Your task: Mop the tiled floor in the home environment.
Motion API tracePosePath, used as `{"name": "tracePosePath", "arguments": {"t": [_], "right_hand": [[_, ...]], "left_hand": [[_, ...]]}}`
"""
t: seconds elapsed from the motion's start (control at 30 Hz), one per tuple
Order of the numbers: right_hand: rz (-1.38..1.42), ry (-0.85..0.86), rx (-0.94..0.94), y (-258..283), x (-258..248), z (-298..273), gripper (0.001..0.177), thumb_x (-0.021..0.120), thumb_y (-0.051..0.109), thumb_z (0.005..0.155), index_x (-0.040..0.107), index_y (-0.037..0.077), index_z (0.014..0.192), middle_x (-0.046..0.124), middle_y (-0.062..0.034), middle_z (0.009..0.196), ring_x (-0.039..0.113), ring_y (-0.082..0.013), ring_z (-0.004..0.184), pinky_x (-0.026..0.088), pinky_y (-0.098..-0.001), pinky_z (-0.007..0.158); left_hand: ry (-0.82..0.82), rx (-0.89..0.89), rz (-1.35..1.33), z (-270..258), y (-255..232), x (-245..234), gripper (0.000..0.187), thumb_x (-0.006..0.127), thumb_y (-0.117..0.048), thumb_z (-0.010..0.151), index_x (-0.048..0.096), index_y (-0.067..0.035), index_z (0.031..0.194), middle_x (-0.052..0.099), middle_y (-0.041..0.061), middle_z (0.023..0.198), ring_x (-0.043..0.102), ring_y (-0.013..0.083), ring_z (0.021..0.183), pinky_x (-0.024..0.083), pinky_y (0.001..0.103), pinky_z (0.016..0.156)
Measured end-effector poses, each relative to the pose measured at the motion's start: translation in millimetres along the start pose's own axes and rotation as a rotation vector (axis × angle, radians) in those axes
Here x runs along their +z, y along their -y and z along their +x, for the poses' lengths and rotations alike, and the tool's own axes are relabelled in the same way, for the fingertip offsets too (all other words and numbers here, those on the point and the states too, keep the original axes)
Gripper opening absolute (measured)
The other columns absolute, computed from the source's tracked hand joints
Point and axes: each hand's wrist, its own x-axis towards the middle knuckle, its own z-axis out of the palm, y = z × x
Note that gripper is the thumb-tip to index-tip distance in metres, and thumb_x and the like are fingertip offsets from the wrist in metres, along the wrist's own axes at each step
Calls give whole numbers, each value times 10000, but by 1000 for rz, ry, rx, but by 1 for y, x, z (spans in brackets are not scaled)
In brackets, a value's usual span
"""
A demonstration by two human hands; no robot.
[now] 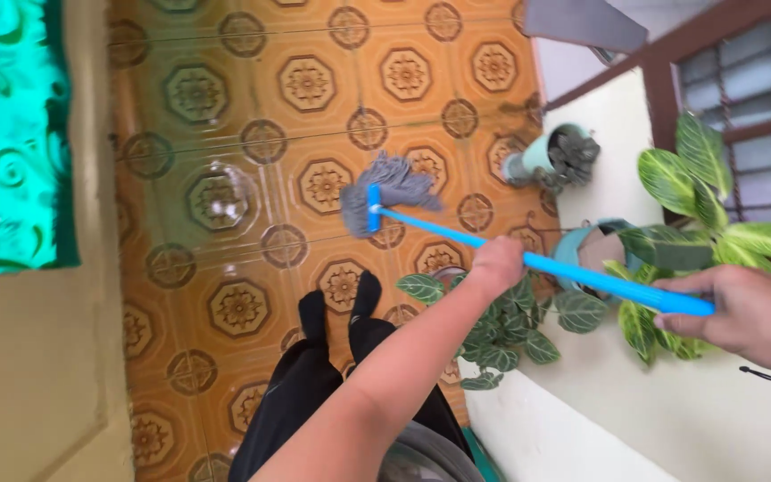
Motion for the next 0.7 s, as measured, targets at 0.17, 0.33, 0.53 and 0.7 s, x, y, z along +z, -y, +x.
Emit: {"name": "tracePosePath", "arguments": {"t": [0.17, 0.33, 0.53, 0.7], "right_hand": [[136, 138, -467, 128, 46, 32, 333, 829, 333, 829, 831, 91, 1057, 750, -19, 772, 643, -122, 691, 561, -346, 648], [198, 236, -507, 295, 142, 30, 175, 723, 245, 851, 724, 90, 932, 680, -111, 651, 638, -216, 611, 534, -385, 629], [242, 194, -560, 311, 182, 33, 223, 741, 290, 853, 755, 75, 909, 714, -113, 696, 702, -251, 671, 551, -398, 690], [89, 58, -406, 233, 138, 23, 301, 704, 384, 884, 777, 96, 934, 734, -156, 744, 711, -321, 696, 553, -441, 702]], "left_hand": [[-46, -251, 176, -98, 140, -55, 166, 706, -259, 880, 790, -116, 877, 761, 158, 922, 753, 333, 886, 605, 448, 744], [-66, -655, 273, -219, 309, -101, 185, 734, -252, 855, 786, -91, 931, 758, 177, 998, 758, 338, 937, 621, 429, 760], [-212, -430, 463, -260, 363, -83, 233, 762, -266, 783, 768, -39, 834, 739, 171, 969, 676, 346, 1019, 548, 417, 910], [-180, -474, 402, -192, 260, -62, 196, 719, -248, 789, 761, -76, 875, 731, 162, 976, 678, 344, 991, 524, 467, 838]]}}
